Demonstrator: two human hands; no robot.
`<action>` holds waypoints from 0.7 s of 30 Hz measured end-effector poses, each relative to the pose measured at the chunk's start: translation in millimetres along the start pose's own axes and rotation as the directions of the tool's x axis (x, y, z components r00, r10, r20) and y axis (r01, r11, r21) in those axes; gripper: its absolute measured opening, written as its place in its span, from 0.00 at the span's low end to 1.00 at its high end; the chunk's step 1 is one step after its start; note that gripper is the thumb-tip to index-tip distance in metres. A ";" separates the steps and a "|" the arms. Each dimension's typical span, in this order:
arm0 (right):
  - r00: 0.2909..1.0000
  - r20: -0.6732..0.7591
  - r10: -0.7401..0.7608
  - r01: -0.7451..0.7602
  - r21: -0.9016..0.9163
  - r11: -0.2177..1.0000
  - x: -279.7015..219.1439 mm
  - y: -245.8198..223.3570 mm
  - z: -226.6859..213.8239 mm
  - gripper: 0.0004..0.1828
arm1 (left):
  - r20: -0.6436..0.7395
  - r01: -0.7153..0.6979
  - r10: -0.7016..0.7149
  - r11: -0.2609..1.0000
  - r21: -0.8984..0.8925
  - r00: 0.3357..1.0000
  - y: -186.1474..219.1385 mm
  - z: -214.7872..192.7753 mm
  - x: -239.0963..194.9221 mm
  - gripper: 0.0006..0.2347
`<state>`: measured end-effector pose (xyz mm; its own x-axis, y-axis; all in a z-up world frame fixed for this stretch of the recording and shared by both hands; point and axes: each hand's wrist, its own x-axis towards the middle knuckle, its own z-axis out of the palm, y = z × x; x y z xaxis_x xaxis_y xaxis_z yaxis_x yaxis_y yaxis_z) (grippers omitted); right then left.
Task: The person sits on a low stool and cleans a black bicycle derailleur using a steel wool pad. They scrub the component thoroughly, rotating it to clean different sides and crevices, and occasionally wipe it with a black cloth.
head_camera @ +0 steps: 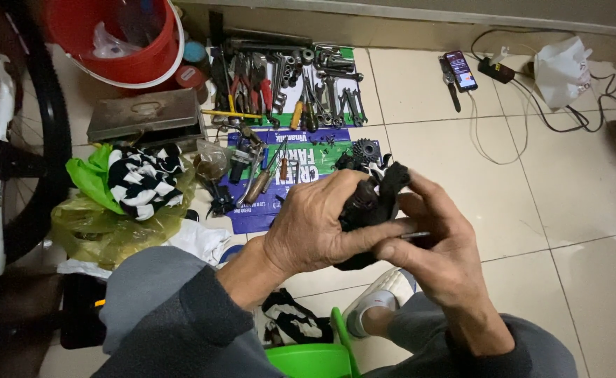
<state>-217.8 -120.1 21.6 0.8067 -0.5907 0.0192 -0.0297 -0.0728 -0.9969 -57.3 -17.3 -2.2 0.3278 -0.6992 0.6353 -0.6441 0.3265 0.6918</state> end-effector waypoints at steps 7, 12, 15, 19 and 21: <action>0.996 0.025 -0.088 0.091 -0.205 0.975 -2.8 10.5 -6.5 0.32 | 0.045 0.082 -0.082 0.996 -0.015 0.996 -7.7 4.6 -9.8 0.27; 0.995 -0.069 -0.078 0.064 -0.191 0.979 -4.7 8.8 1.8 0.24 | 0.137 0.222 -0.213 0.974 -0.052 0.967 -9.3 4.6 -12.4 0.26; 0.988 -0.119 -0.100 0.084 -0.134 0.987 -3.0 15.8 -0.5 0.15 | 0.256 0.407 -0.365 0.903 -0.135 0.895 0.0 -3.3 -5.0 0.23; 0.993 -0.095 -0.077 0.074 -0.025 0.997 0.3 12.7 1.1 0.14 | 0.225 0.386 -0.345 0.906 -0.173 0.911 -2.3 0.0 -7.1 0.21; 0.996 -0.066 -0.067 0.072 0.086 0.994 0.3 12.9 -0.3 0.15 | 0.168 0.315 -0.287 0.933 -0.173 0.943 -3.6 2.1 -8.1 0.21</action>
<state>-218.1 -121.5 8.8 0.7662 -0.6362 0.0907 0.0800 -0.0456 -0.9957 -59.0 -14.2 -10.6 0.3776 -0.8602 0.3427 -0.3783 0.1945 0.9050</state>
